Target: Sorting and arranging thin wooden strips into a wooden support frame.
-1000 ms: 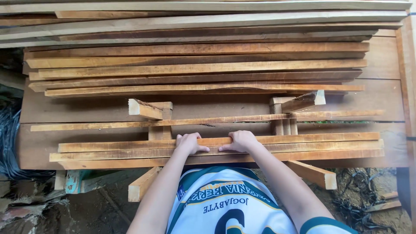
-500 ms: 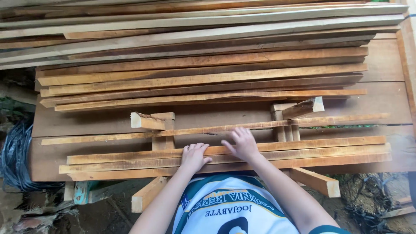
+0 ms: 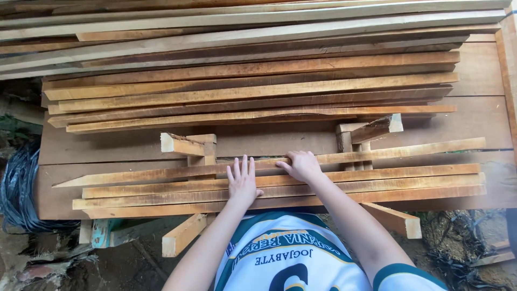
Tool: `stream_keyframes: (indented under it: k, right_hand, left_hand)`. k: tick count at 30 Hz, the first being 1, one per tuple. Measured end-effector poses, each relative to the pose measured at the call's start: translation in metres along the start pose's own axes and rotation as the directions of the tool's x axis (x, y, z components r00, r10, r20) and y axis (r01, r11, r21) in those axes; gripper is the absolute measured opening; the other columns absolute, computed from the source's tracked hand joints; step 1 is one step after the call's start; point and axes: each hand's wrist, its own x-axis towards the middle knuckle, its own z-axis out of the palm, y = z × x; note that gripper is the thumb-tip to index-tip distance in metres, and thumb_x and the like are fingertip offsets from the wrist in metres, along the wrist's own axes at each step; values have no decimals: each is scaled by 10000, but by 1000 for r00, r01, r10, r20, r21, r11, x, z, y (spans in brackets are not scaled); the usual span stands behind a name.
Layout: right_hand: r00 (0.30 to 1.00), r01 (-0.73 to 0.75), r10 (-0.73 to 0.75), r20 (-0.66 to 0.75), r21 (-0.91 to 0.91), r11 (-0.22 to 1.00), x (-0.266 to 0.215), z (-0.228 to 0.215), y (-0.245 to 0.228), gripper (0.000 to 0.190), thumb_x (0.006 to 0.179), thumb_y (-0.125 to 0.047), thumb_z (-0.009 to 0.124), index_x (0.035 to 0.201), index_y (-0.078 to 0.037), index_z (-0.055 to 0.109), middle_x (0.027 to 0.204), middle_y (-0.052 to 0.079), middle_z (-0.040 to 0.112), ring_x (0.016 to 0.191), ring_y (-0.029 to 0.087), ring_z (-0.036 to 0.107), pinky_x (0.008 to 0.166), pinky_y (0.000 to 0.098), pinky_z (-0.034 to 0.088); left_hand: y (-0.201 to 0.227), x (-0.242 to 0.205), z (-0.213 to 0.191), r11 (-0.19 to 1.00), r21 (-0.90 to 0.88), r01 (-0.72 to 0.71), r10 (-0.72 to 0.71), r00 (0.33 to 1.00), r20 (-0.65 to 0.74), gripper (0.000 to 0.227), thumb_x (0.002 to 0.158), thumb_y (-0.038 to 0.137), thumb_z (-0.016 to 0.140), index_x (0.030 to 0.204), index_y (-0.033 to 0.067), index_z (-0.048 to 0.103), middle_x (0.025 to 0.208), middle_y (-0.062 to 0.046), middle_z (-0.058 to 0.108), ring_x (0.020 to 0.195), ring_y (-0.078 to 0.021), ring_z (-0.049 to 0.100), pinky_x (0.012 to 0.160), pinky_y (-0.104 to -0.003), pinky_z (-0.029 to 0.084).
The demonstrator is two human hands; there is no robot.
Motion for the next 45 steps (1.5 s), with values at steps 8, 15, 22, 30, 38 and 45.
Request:
stream_keyframes:
  k: [8,15,22,30,38,45]
  right_hand:
    - [921,-98,93,377,-6,995,6,-15,-2,770,810,-850,507,1168,-212,747,1176,129,759,1191,335,688,992,463,542]
    - [940,-53,83,332,-97,994,-8,-29,-18,899,762,-927,430,1102,-163,761,1086,172,768,1119,356,715,941,469,557]
    - [990,3,-19,-136,-122,993,-12,32,1,668,823,-828,525,869,-181,683,849,83,757,896,269,755,790,380,526]
    - [999,-21,15,-48,-115,993,-11,22,-2,670,826,-817,495,915,-185,699,880,94,768,931,279,752,819,405,507]
    - [960,-40,69,270,-113,993,-2,-3,-13,874,722,-976,388,982,-220,742,954,140,778,1024,337,747,850,442,560]
    - [945,-97,110,307,-56,994,1,-14,-22,850,833,-892,389,1072,-157,744,1035,190,769,1084,360,728,904,452,561]
  left_hand:
    - [-28,34,36,995,-88,-44,52,994,91,1048,702,560,876,1539,178,374,1527,-35,440,1443,-285,349,1224,-609,173]
    - [-39,37,22,976,-214,-28,69,980,187,1047,644,582,902,1508,237,421,1517,-17,488,1447,-272,384,1194,-543,200]
    - [-36,18,19,980,-167,-109,132,982,138,1143,727,706,790,1599,184,265,1639,-50,293,1512,-299,254,1228,-588,134]
    - [-29,-6,75,977,82,-195,211,927,-310,1003,929,773,489,1606,76,239,1717,-163,128,1553,-395,136,1227,-628,78]
    - [-39,-3,121,977,154,-151,208,839,-503,978,881,819,428,1573,134,339,1696,-116,232,1552,-351,216,1252,-617,121]
    - [-39,8,131,972,174,-158,231,779,-583,970,876,813,386,1586,156,317,1708,-105,222,1579,-346,173,1254,-628,93]
